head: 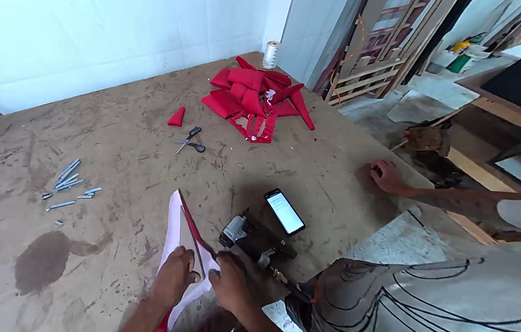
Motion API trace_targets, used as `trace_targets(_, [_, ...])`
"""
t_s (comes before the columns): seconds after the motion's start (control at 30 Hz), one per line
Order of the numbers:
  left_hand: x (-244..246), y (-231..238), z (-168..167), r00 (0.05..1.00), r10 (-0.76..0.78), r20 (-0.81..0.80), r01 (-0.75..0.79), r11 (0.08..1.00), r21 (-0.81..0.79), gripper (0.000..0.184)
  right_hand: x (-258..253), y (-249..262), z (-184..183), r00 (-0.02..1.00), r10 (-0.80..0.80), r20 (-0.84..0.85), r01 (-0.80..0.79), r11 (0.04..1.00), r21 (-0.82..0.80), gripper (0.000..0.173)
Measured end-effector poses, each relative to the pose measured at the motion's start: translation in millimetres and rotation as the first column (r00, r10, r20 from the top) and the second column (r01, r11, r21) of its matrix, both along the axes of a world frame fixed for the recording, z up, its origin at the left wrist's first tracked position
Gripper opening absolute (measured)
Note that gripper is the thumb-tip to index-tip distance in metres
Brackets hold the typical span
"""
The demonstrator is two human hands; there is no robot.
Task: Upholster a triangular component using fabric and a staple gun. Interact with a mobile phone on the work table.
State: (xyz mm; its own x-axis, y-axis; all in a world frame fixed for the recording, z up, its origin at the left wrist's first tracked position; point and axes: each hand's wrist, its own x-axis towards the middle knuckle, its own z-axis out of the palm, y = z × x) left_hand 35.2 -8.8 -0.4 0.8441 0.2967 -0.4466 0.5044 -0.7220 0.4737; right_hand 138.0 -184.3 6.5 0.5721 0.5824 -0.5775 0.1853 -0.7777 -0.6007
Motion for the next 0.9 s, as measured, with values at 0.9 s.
trace_targets(0.9, [15.1,8.6,-9.6,0.987,-0.146,-0.067,0.147,0.989,0.002,0.044,16.1,17.9,-18.1,0.851,0.108,-0.513,-0.085,0.994,0.069,0.034])
